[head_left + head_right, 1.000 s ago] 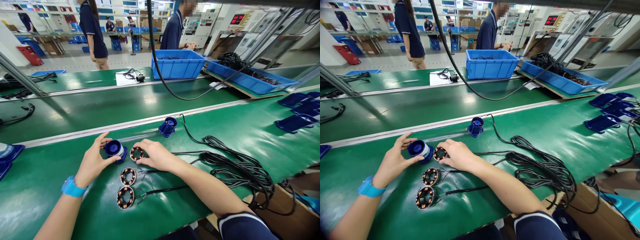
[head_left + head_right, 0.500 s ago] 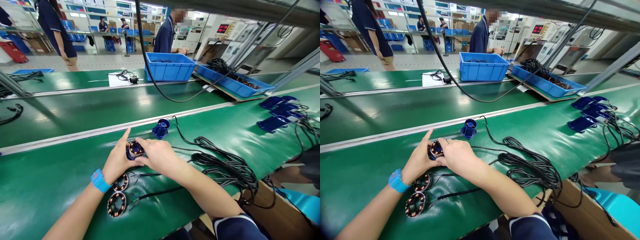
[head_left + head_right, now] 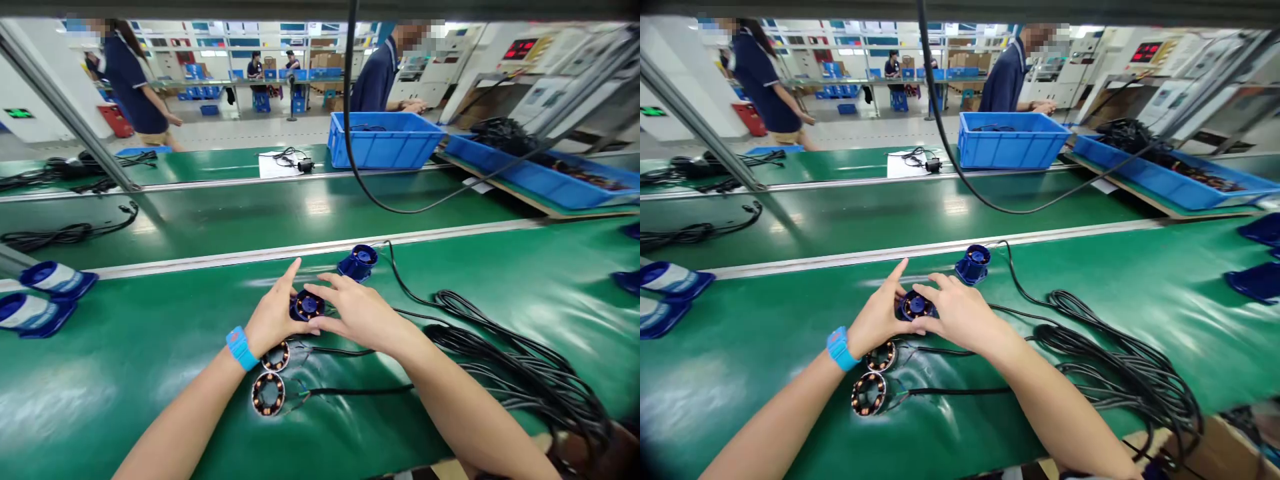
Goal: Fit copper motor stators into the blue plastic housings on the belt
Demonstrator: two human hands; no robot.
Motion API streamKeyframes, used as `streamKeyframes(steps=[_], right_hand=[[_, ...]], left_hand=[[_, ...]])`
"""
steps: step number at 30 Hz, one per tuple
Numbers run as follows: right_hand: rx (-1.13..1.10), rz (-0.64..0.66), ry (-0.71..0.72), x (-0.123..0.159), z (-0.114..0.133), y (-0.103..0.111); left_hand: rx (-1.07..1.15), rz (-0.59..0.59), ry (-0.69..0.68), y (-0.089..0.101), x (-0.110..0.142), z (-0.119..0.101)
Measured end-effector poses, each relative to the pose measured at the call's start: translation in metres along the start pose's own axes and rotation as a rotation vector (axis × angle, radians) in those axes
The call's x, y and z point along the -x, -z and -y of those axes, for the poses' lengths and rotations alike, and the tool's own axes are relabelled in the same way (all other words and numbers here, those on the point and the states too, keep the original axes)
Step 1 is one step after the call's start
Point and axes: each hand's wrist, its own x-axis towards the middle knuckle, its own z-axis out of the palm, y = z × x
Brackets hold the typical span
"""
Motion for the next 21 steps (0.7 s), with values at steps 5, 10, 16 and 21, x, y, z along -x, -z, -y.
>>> streamKeyframes(steps=[5, 10, 16, 21], right_hand=[[-0.046, -0.043, 0.04, -0.006, 0.004, -0.024], [-0.105, -0.357, 0.085, -0.011, 0.007, -0.039], [-0.072, -0.529, 0.131, -0.008, -0.016, -0.055], [0.04, -0.457, -0.017, -0.003, -0.042, -0.063]], left_hand=[[-0.067, 0.095, -0.043, 0.024, 0.007, 0.02], [-0.289, -0.102, 0.047, 0.087, 0.031, 0.049], [-0.842, -0.602, 0.473, 0.23, 0.077, 0.113], [-0.819, -0.604, 0.59, 0.325, 0.11, 0.161]])
